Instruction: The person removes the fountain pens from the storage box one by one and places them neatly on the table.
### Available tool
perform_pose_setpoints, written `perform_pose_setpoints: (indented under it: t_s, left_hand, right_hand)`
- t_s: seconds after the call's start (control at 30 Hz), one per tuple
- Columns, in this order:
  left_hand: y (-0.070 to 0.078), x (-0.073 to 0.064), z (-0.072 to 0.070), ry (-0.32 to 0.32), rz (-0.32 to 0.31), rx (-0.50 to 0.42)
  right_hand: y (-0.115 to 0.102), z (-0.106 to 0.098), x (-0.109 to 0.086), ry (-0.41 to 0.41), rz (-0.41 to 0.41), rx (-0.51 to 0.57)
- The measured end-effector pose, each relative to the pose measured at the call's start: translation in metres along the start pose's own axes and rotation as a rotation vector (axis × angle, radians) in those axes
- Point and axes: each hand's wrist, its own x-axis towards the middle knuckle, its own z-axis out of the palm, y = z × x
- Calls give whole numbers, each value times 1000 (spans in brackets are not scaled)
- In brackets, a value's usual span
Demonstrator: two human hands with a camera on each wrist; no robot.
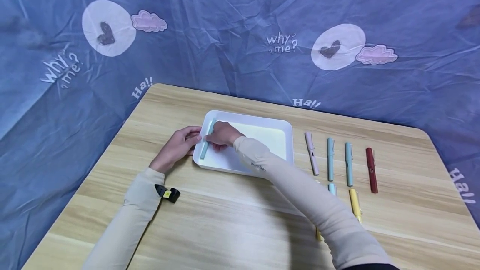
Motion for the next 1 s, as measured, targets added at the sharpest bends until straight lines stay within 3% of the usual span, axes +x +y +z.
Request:
perform_pose_setpoints:
  t_s: [0.23,0.63,0.9,1.0]
  left_hand:
    - [0,0,0,1,-2,6]
    - [2,0,-1,0,-1,21]
    - [2,0,-1,5,-3,30]
    - [2,0,-1,8,-5,28]
  right_hand:
    - [0,1,7,13,32,28]
    - [-3,-3,9,35,65,-34]
    - [-2,-1,8,44,67,19]
    - [0,-2,6,40,47,95]
